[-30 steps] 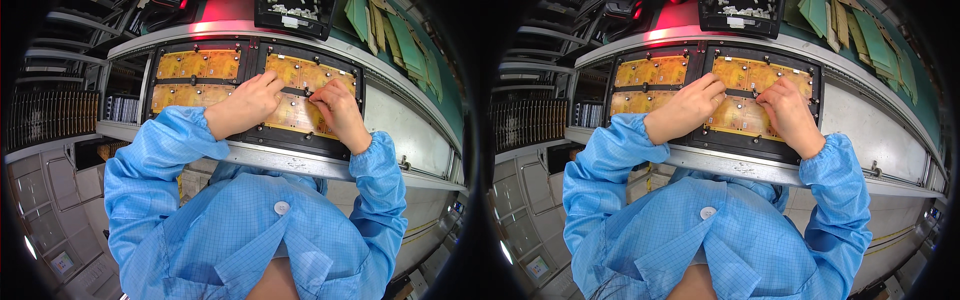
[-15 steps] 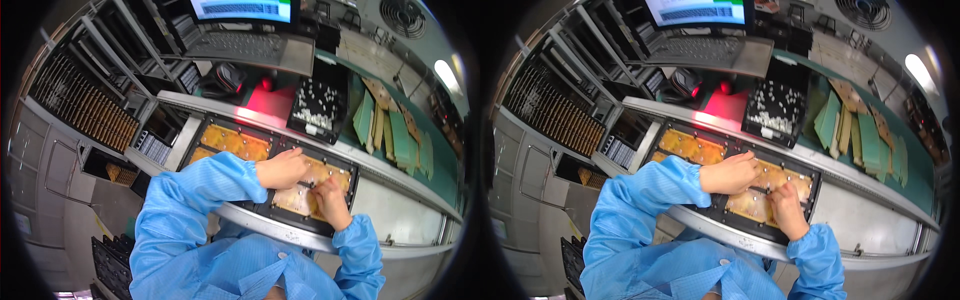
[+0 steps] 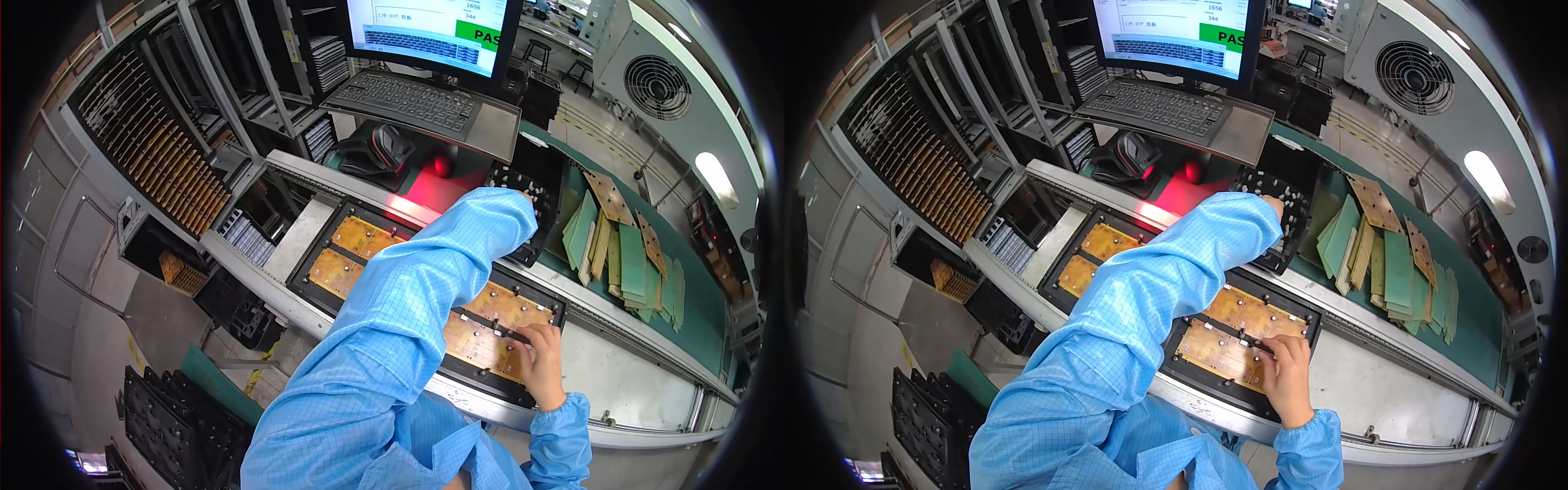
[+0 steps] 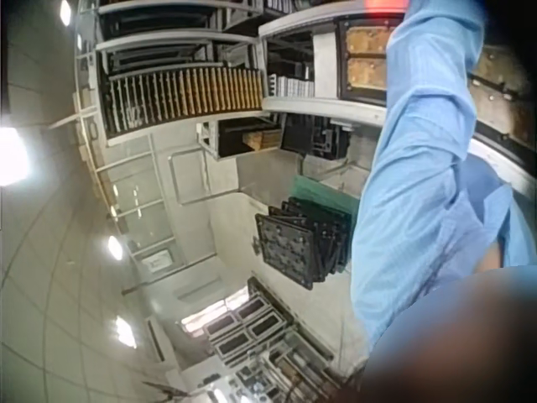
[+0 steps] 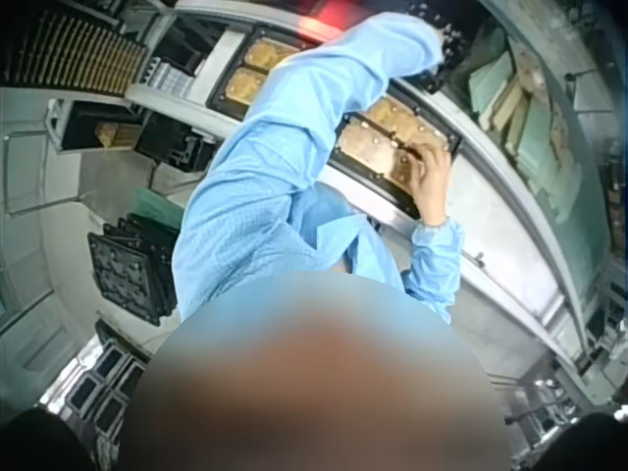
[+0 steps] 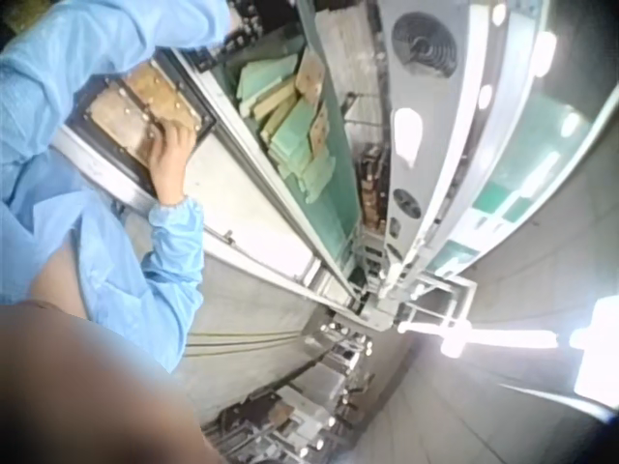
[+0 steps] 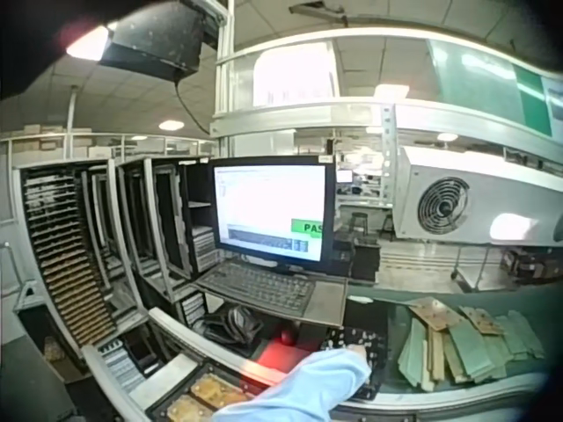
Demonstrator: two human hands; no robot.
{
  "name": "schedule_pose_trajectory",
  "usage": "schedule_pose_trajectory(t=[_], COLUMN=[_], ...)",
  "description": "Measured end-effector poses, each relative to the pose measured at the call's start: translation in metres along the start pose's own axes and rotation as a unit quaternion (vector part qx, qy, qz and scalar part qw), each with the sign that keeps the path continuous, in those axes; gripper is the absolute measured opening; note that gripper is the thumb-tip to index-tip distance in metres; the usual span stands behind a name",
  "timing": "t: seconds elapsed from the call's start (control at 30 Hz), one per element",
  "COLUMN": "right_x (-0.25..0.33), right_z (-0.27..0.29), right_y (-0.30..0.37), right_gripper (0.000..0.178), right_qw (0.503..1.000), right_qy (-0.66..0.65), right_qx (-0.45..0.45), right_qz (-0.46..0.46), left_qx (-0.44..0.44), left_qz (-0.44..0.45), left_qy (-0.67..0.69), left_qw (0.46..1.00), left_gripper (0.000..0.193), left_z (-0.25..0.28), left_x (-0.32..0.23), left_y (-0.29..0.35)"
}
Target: Manual assembly and inspection of electronic circuit boards at a workstation.
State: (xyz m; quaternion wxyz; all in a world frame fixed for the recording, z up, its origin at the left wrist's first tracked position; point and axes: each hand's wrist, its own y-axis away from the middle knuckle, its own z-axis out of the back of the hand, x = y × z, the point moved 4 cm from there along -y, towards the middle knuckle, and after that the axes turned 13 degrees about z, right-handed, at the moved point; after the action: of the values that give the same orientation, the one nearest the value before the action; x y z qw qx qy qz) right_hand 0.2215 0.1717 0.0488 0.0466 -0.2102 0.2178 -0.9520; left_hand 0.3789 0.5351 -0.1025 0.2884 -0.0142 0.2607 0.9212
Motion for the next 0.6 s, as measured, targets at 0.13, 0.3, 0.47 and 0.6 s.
schedule_pose_trajectory(t=[0.13,0.3,0.47,0.6], right_x=[0.009,-0.001,-0.006,-0.015], right_z=[0.012,0.007,0.010,0.015], right_y=[-0.003,-0.004,-0.003,0.000], right_gripper=[0.020,0.018,0.015,0.014], right_qw=[0.999,0.999,1.000,0.999], right_qy=[-0.025,-0.031,-0.011,0.009], right_qx=[-0.018,-0.014,-0.025,-0.028], right_qz=[0.011,-0.011,0.004,0.012], left_qx=[0.073,0.026,-0.035,-0.086], left_qz=[-0.004,-0.023,-0.037,-0.032], left_qy=[0.088,0.108,0.126,0.152], left_qw=[0.993,0.994,0.991,0.984], left_gripper=[0.044,0.037,0.031,0.027], left_z=[-0.015,-0.030,-0.010,0.002], left_x=[0.035,0.007,0.004,0.033], left_y=[-0.068,-0.098,-0.057,-0.019])
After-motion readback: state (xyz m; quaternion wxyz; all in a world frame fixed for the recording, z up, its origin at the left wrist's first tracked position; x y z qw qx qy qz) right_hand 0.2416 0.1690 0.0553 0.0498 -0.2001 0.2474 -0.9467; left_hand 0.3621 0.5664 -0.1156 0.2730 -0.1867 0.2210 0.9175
